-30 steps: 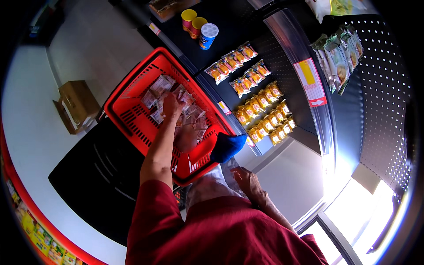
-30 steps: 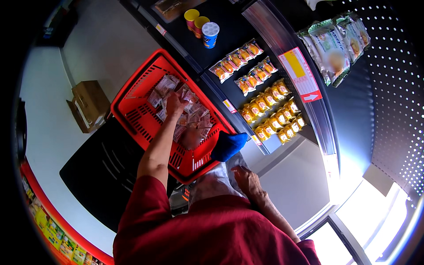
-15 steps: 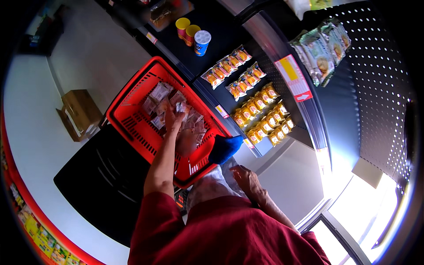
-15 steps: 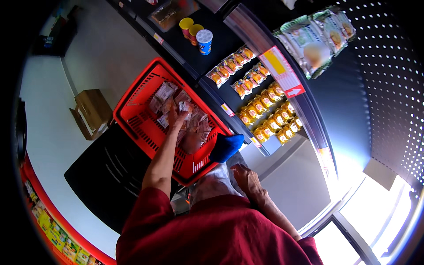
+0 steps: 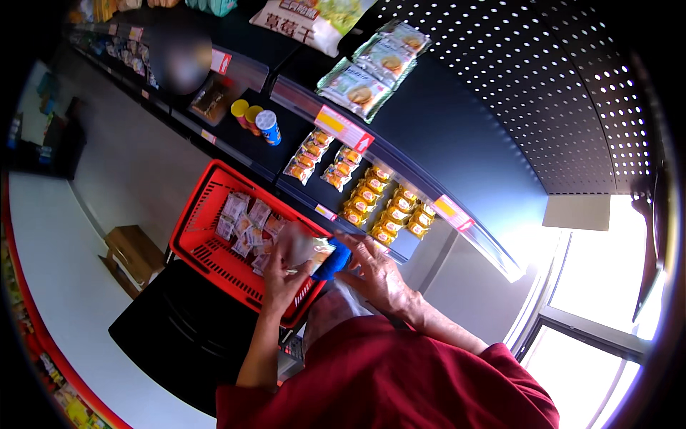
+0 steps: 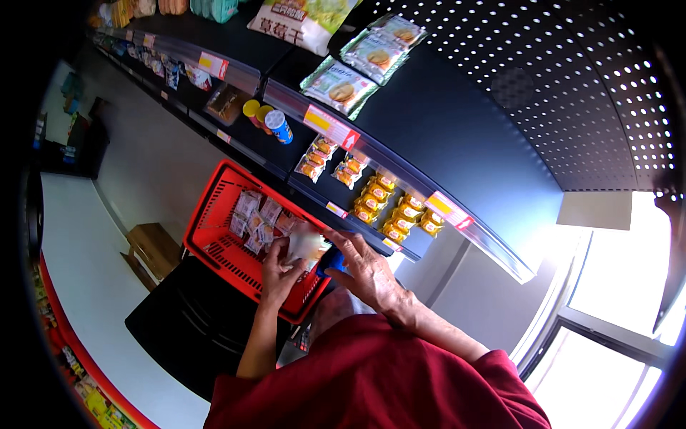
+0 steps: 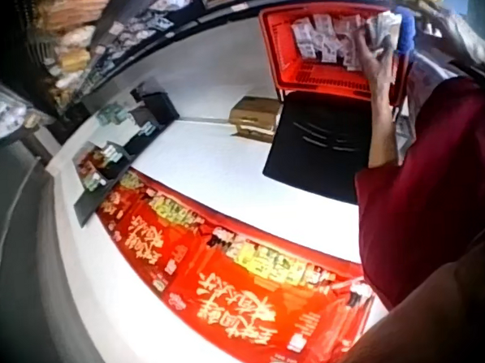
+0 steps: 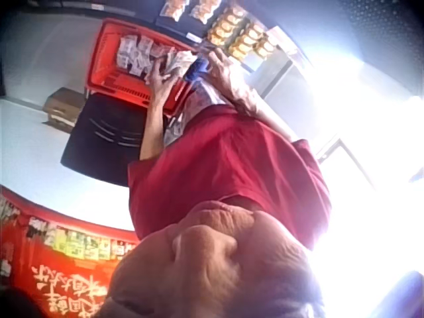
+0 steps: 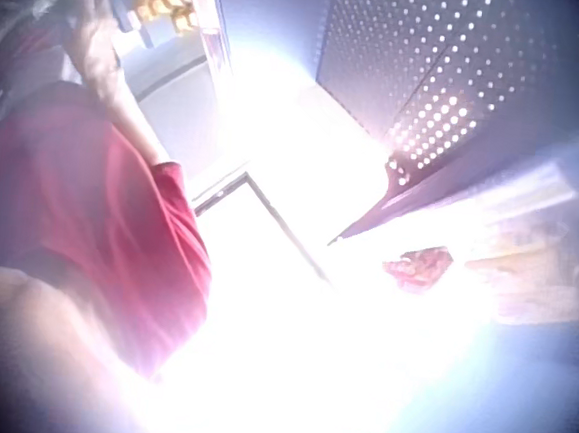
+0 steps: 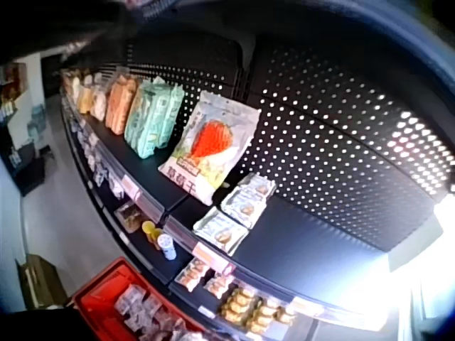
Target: The person takes packaged snack items from a red shopping basket and places them onto a store shelf. They arrange the items in neat rows, occasionally using a blue cloth to wipe the shelf surface. The person continues this process, filling the shelf with the snack packages.
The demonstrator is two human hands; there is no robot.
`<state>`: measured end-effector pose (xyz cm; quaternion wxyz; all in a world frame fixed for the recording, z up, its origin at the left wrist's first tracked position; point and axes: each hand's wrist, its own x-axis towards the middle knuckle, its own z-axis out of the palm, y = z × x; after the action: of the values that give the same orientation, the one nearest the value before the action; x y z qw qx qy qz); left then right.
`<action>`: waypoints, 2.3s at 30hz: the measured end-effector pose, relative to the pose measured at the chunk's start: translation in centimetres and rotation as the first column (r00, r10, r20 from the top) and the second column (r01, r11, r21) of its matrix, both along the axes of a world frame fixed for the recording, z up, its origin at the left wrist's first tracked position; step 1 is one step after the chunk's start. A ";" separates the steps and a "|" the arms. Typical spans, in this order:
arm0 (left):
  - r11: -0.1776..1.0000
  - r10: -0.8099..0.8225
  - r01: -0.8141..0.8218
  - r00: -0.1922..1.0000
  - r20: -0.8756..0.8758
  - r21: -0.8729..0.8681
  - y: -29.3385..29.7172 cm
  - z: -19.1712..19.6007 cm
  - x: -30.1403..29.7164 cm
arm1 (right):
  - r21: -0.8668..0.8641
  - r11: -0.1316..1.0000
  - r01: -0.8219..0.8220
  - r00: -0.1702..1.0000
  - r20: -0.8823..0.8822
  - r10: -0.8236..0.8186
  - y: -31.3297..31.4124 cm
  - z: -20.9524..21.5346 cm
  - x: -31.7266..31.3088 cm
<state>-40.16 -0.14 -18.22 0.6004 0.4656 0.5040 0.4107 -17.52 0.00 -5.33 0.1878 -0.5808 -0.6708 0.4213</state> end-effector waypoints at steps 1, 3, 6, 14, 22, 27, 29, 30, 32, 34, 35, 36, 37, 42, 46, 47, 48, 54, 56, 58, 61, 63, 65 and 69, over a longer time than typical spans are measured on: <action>0.994 -0.038 0.046 0.996 -0.080 0.095 0.5 2.1 0.9 | 0.087 0.995 0.043 0.999 -0.007 -0.042 0.2 1.5 0.3; 0.951 -0.147 0.196 0.967 -0.210 0.238 2.6 9.5 3.3 | 0.178 0.981 0.080 0.994 -0.082 -0.066 0.8 4.4 1.5; 0.820 -0.193 0.317 0.937 -0.292 0.477 4.7 16.1 6.5 | 0.293 0.951 0.097 0.994 -0.085 -0.075 0.8 7.0 4.6; 0.705 -0.143 0.247 0.968 -0.208 0.665 9.2 21.0 17.7 | 0.538 0.732 0.417 0.909 -0.231 -0.348 1.7 10.8 12.5; 0.691 -0.241 0.297 0.954 -0.177 0.659 12.7 17.6 25.4 | 0.491 0.688 0.534 0.840 -0.213 -0.500 3.6 7.2 18.8; 0.726 -0.278 0.375 0.927 -0.252 0.576 12.5 16.4 25.4 | 0.471 0.704 0.531 0.839 -0.179 -0.513 3.1 5.5 19.7; 0.699 -0.257 0.404 0.912 -0.320 0.590 12.3 16.4 24.8 | 0.457 0.720 0.521 0.849 -0.193 -0.492 2.9 5.4 19.7; 0.683 -0.246 0.417 0.904 -0.348 0.599 12.2 16.6 24.6 | 0.450 0.728 0.517 0.852 -0.195 -0.485 2.8 5.5 19.8; 0.665 -0.268 0.458 0.884 -0.383 0.590 12.0 17.4 24.3 | 0.436 0.742 0.509 0.859 -0.199 -0.472 2.5 5.6 19.9; 0.648 -0.295 0.492 0.866 -0.404 0.582 11.8 17.5 23.9 | 0.458 0.727 0.512 0.857 -0.223 -0.464 2.3 6.2 19.6; 0.638 -0.300 0.487 0.871 -0.389 0.597 11.6 17.8 23.9 | 0.468 0.719 0.514 0.857 -0.235 -0.459 2.2 6.3 19.5; 0.640 -0.309 0.485 0.873 -0.379 0.596 11.4 18.0 23.9 | 0.466 0.728 0.504 0.863 -0.233 -0.448 2.2 6.4 19.6; 0.643 -0.317 0.483 0.874 -0.368 0.595 11.2 18.1 23.9 | 0.464 0.736 0.493 0.869 -0.230 -0.437 2.1 6.4 19.7; 0.745 -0.322 0.431 0.901 -0.291 0.509 10.5 17.9 23.9 | 0.436 0.777 0.454 0.891 -0.225 -0.394 2.2 6.5 20.1; 0.705 -0.220 0.462 0.864 -0.453 0.538 10.1 17.2 23.3 | 0.430 0.780 0.455 0.891 -0.233 -0.390 2.2 6.1 20.3; 0.694 -0.183 0.474 0.844 -0.503 0.543 10.1 17.1 23.2 | 0.421 0.782 0.460 0.888 -0.235 -0.396 2.1 6.0 20.3; 0.661 -0.146 0.486 0.831 -0.537 0.572 10.0 16.9 23.2 | 0.424 0.781 0.459 0.888 -0.233 -0.396 2.1 6.1 20.1; 0.594 -0.009 0.543 0.742 -0.670 0.593 9.1 16.0 24.5 | 0.443 0.781 0.441 0.897 -0.179 -0.405 2.1 6.3 19.5; 0.588 -0.011 0.544 0.746 -0.666 0.599 9.1 16.2 24.6 | 0.456 0.769 0.447 0.894 -0.201 -0.400 2.2 6.2 19.6; 0.576 0.000 0.540 0.751 -0.661 0.614 9.3 16.3 24.6 | 0.473 0.761 0.443 0.895 -0.180 -0.409 2.4 5.7 19.7; 0.567 -0.008 0.539 0.760 -0.650 0.623 9.5 15.9 24.5 | 0.477 0.761 0.440 0.896 -0.173 -0.409 2.5 5.8 19.8; 0.577 -0.025 0.512 0.790 -0.613 0.636 10.3 16.1 24.4 | 0.460 0.757 0.465 0.884 -0.185 -0.430 2.9 5.9 19.8; 0.619 -0.057 0.452 0.841 -0.538 0.642 11.3 16.5 24.4 | 0.435 0.747 0.503 0.861 -0.170 -0.480 3.9 6.5 19.8; 0.786 -0.152 0.324 0.927 -0.342 0.527 16.1 16.6 25.3 | 0.425 0.683 0.594 0.800 -0.221 -0.558 7.5 6.6 20.4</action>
<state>-14.90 15.99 -1.65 0.4010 0.7386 0.3730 0.3930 2.89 7.53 1.27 0.4710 -0.6818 -0.5284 0.1848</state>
